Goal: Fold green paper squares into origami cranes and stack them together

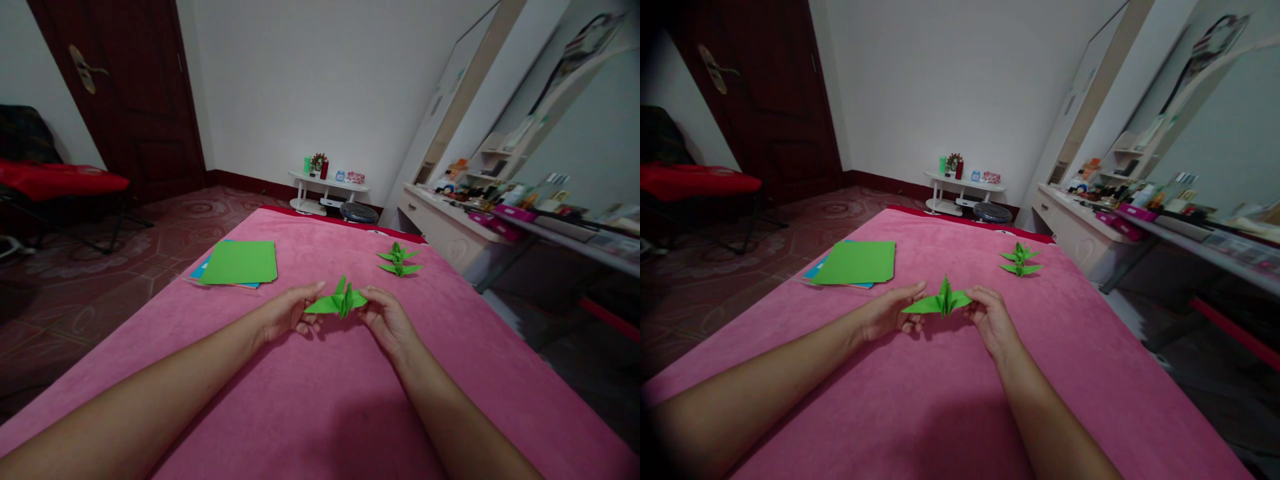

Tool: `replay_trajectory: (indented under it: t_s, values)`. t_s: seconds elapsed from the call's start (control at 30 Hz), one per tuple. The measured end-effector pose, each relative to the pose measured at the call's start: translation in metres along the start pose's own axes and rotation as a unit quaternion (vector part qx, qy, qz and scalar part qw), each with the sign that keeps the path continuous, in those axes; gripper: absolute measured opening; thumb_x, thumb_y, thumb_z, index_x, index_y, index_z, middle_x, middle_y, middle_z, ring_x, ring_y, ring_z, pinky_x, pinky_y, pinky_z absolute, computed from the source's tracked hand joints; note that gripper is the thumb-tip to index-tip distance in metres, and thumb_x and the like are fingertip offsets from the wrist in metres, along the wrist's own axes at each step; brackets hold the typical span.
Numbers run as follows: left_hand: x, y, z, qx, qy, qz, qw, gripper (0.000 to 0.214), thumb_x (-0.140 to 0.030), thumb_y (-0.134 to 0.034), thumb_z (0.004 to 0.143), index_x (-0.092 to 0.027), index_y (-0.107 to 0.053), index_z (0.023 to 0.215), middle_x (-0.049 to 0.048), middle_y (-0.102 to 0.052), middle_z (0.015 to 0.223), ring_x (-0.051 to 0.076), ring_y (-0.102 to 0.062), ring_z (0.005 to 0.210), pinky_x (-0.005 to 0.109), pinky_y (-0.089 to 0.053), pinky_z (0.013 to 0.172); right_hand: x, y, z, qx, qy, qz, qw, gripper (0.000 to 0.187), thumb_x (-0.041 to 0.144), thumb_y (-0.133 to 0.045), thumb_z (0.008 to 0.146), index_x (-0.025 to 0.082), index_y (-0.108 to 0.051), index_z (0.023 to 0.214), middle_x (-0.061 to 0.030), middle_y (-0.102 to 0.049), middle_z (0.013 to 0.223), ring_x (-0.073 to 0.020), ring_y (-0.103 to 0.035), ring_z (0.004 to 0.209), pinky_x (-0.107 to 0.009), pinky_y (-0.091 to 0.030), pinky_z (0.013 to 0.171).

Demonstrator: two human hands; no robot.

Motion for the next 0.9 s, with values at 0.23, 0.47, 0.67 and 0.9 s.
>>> replay_trajectory:
  t_s: [0.23, 0.47, 0.67, 0.9]
  values:
    - [-0.005, -0.009, -0.003, 0.057, -0.078, 0.038, 0.995, 0.025, -0.032, -0.076, 0.064, -0.011, -0.068, 0.075, -0.0003, -0.054, 0.060, 0.005, -0.045, 0.048, 0.016, -0.028, 0.044, -0.005, -0.005, -0.001, 0.007, -0.018, -0.008, 1.000, 0.010, 0.015, -0.070, 0.060, 0.014, -0.061, 0.056, 0.0020, -0.059, 0.053, -0.0086, -0.050, 0.047, -0.019, -0.041, 0.045]
    - [-0.006, -0.009, -0.003, 0.067, -0.129, -0.044, 0.988, 0.031, -0.028, -0.078, 0.063, -0.013, -0.069, 0.090, 0.0037, -0.062, 0.080, 0.005, -0.051, 0.057, 0.016, -0.040, 0.056, -0.029, -0.008, -0.005, 0.021, -0.128, 0.060, 0.990, 0.007, 0.016, -0.068, 0.060, 0.012, -0.067, 0.066, -0.0018, -0.066, 0.061, -0.0080, -0.054, 0.046, -0.019, -0.045, 0.046]
    - [-0.009, -0.003, -0.001, 0.055, -0.148, -0.150, 0.976, 0.026, -0.020, -0.078, 0.064, -0.011, -0.066, 0.085, 0.0022, -0.060, 0.076, 0.005, -0.054, 0.061, 0.013, -0.040, 0.054, -0.017, -0.013, -0.006, 0.028, -0.047, 0.139, 0.989, 0.008, 0.019, -0.073, 0.065, 0.018, -0.068, 0.072, 0.0004, -0.065, 0.068, -0.0076, -0.052, 0.051, -0.019, -0.046, 0.050]
    - [-0.007, 0.002, 0.003, 0.054, -0.157, -0.257, 0.952, 0.020, -0.009, -0.071, 0.068, -0.011, -0.061, 0.086, 0.0021, -0.059, 0.075, 0.005, -0.054, 0.062, 0.011, -0.042, 0.055, -0.015, -0.025, -0.012, 0.067, -0.027, 0.170, 0.983, 0.016, 0.020, -0.076, 0.064, 0.023, -0.066, 0.076, 0.0031, -0.065, 0.075, -0.0084, -0.056, 0.065, -0.018, -0.046, 0.057]
Point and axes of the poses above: each hand's wrist, its own z-axis towards the middle knuckle, its own y-axis out of the back of the hand, x = y × z, the point moved 7 cm from there along z, towards the middle knuckle
